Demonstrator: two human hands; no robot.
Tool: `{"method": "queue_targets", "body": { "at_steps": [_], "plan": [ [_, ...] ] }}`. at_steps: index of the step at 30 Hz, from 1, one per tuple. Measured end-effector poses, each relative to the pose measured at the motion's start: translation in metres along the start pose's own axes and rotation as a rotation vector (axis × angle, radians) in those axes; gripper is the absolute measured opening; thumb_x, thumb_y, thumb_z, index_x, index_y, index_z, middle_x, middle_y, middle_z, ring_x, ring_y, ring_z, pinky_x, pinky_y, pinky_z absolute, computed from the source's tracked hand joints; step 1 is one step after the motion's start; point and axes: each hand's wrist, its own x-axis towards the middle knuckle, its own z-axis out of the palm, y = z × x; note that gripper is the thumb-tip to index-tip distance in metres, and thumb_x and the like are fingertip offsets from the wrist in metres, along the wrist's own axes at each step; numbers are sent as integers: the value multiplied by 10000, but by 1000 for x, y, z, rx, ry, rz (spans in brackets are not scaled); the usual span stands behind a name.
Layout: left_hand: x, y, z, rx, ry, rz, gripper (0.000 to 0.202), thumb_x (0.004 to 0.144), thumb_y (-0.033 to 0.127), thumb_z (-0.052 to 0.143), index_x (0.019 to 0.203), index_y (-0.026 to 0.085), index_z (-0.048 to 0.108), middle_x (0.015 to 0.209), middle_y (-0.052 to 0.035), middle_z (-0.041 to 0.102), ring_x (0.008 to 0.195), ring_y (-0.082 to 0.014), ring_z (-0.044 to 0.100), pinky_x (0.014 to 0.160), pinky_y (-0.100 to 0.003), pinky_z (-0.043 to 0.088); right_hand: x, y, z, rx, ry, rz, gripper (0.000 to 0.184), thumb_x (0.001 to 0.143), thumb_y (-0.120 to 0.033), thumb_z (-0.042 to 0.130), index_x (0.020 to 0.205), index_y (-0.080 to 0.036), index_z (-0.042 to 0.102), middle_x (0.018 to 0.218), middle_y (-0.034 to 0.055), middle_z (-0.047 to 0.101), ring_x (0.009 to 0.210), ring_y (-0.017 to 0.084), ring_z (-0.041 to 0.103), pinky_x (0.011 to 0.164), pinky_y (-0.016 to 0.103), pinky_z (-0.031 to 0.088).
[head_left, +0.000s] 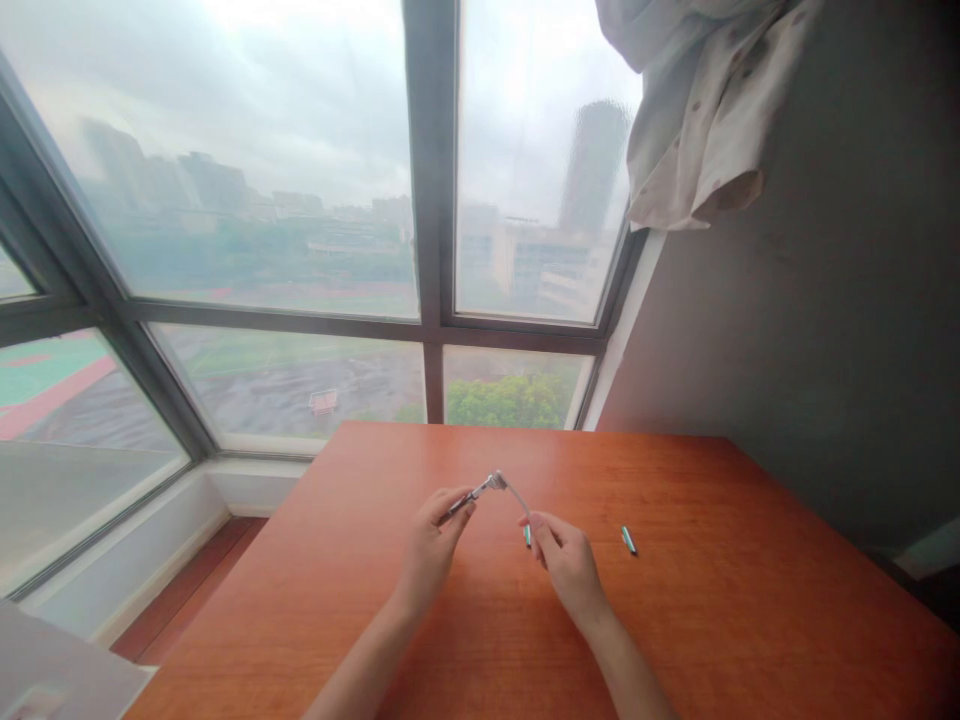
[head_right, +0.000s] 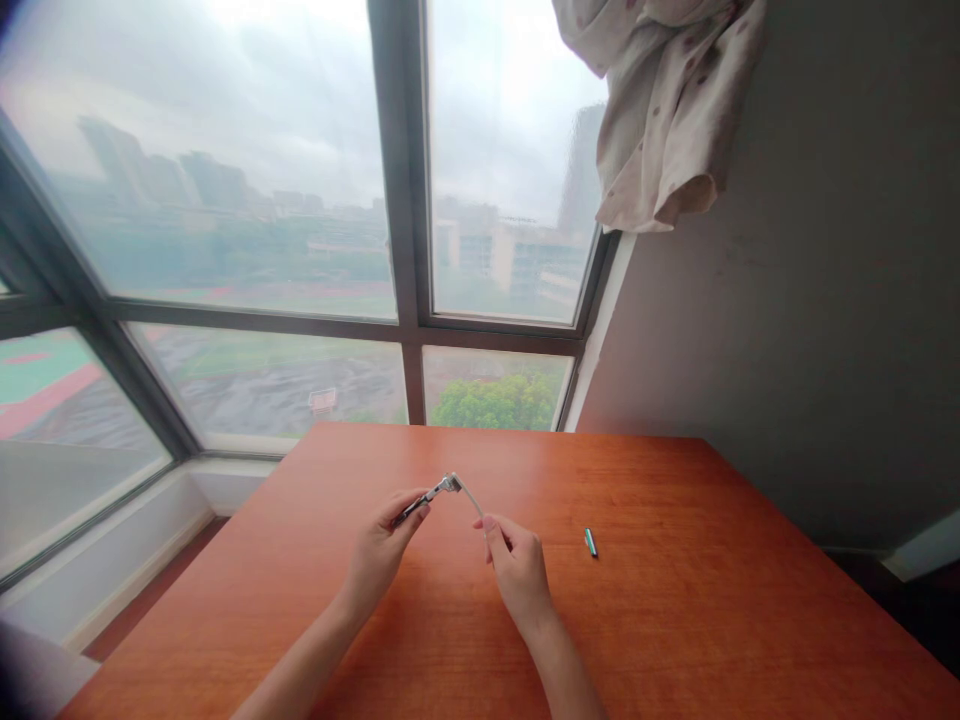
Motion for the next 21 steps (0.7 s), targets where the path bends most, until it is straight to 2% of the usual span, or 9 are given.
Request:
{"method": "queue_targets", "body": {
  "at_steps": [7,13,17,21],
  "plan": [
    [1,-4,-1,-48,54,-94,283,817,408,626,967,190,724,875,-51,694,821,-202,607,738,-280,470,-1,-3,0,-4,-17,-19,505,920,-523,432,937,-103,713,557,-28,437,508,109,396,475,216,276],
    [0,0,3,-162,-63,-170,354,815,477,602,862,150,727,675,-19,608,630,-145,502,603,-244,415,0,-12,-2,-50,31,-75,498,903,-536,452,867,-118,720,608,3,519,586,143,489,546,222,366],
    [0,2,4,-227,-115,-223,411,811,508,597,949,143,726,656,-13,582,576,-126,450,544,-230,364,-1,-15,-3,-68,79,-86,465,901,-523,465,802,-136,703,646,27,584,617,160,533,597,230,409],
    [1,3,4,-229,-125,-244,471,806,545,585,1015,144,717,657,-20,585,557,-125,438,519,-228,344,-1,-17,-3,-62,77,-107,425,888,-508,494,807,-148,706,644,25,589,616,166,545,583,225,420]
  ]
}}
